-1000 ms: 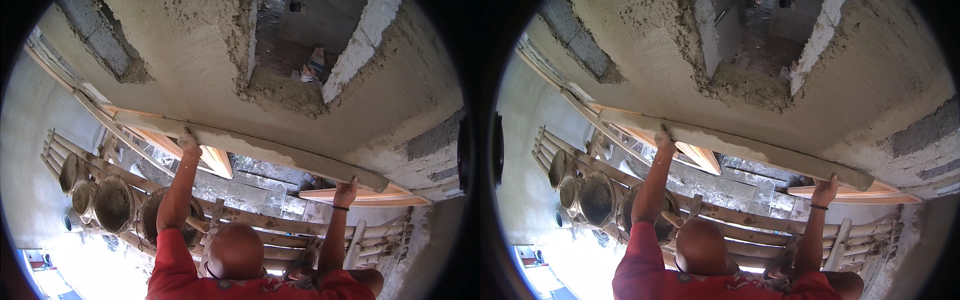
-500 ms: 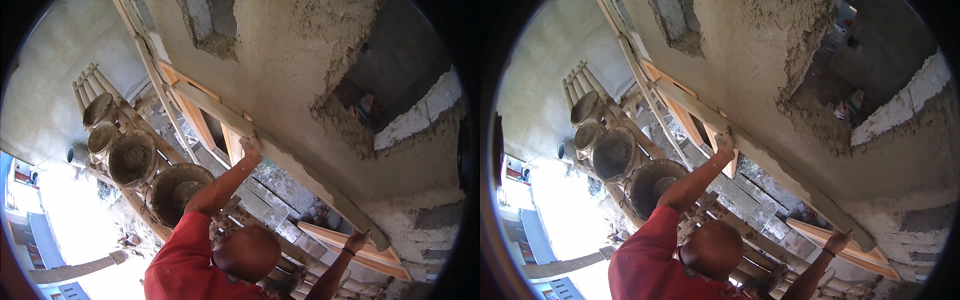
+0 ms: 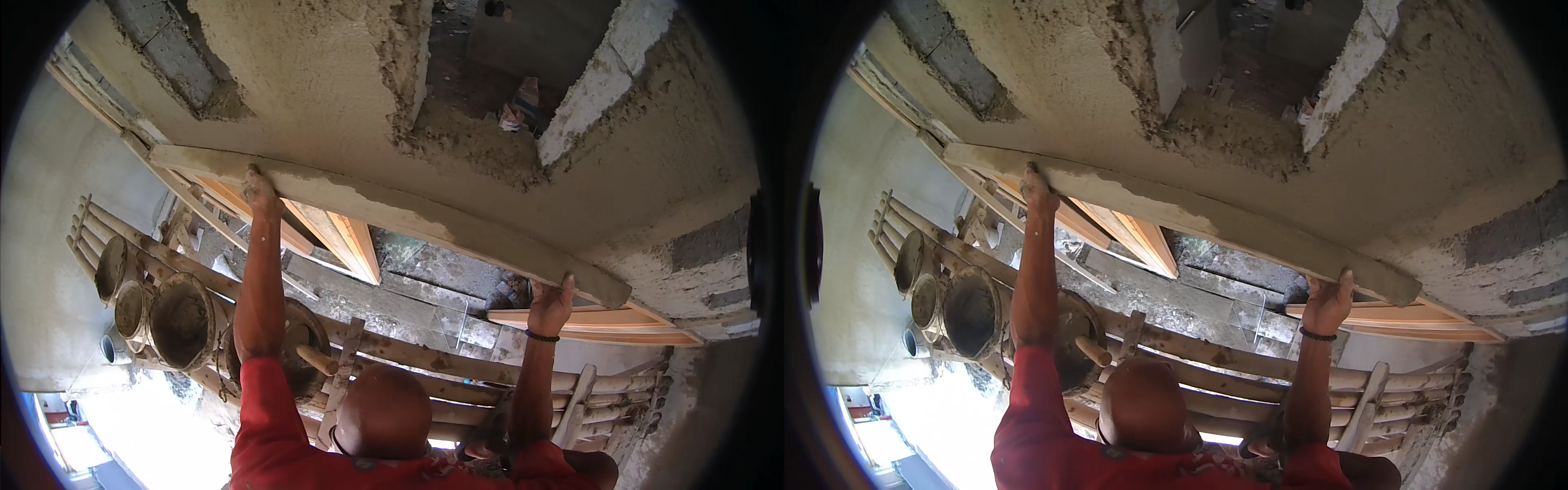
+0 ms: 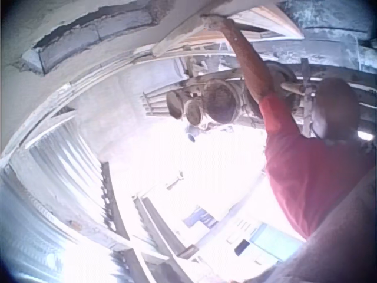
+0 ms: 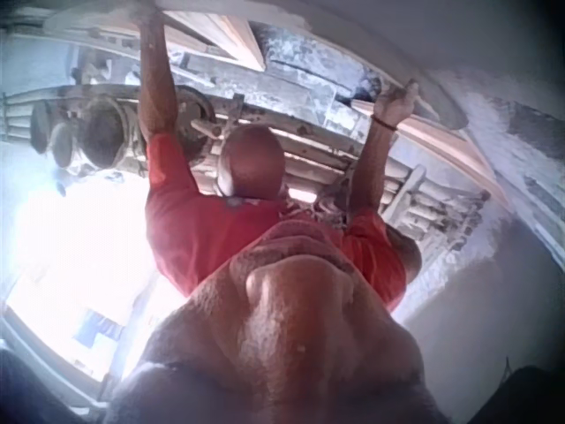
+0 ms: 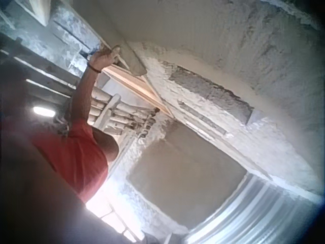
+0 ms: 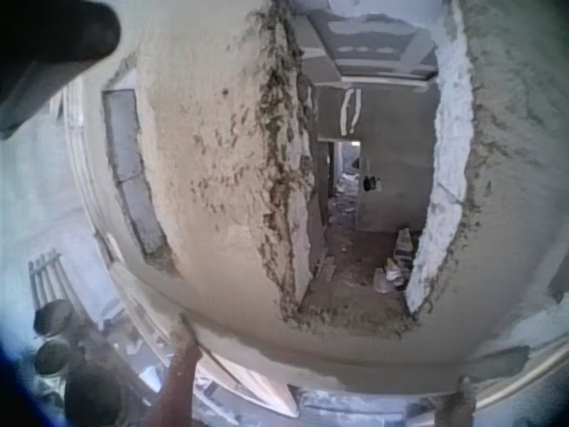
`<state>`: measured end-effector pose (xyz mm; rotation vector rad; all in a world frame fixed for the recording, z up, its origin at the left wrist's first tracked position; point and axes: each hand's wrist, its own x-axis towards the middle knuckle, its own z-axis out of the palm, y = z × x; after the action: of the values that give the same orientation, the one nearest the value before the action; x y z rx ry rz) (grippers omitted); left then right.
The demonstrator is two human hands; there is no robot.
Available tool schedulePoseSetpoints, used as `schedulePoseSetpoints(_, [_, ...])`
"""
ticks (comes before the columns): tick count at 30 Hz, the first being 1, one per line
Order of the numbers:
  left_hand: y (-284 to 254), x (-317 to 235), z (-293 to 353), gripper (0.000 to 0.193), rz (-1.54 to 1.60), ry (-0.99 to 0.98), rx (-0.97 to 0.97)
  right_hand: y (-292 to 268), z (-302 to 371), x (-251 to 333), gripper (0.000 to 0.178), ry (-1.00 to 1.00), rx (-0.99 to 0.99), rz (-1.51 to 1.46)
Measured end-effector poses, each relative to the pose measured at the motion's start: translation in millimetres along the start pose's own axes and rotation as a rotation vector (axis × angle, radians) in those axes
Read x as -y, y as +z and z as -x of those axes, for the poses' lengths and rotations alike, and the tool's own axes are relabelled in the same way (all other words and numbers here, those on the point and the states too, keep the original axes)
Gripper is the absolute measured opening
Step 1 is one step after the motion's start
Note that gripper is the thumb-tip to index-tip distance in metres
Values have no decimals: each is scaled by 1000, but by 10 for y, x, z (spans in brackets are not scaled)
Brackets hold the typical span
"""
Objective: The person uses a trowel to apply wet cement from a bucket onto a wall and then uses a long wooden board to smooth the surface across the top of a window frame.
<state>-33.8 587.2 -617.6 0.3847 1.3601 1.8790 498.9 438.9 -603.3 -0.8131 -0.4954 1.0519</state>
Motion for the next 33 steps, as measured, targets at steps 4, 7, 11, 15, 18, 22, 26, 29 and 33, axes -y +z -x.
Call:
schedulePoseSetpoints(4, [148,-119,433,46,-91,-58,-21,-149,3,73,38,11,-28,19])
schedulePoseSetpoints(7, [-37,253,409,48,-110,-66,-51,-492,-124,85,36,-10,-62,16])
schedulePoseSetpoints(11, [35,702,509,53,-300,164,-75,-623,-210,190,35,-122,-125,35])
schedulePoseSetpoints(15, [-15,325,220,49,-6,29,-59,-248,-168,177,32,-137,-116,-54])
schedulePoseSetpoints(18, [-74,-184,-210,43,39,93,-28,432,-12,365,35,-174,-62,-26])
schedulePoseSetpoints(22, [-349,-737,-713,39,18,126,182,1039,159,414,45,-175,-61,-42])
schedulePoseSetpoints(26, [-380,-832,-719,43,11,78,190,1019,187,474,47,-104,-27,-28])
schedulePoseSetpoints(29, [-253,-765,-459,45,-11,-13,140,788,142,533,43,-82,-42,14])
schedulePoseSetpoints(33, [250,-375,262,47,-97,-78,9,90,-56,551,38,-102,-121,-34])
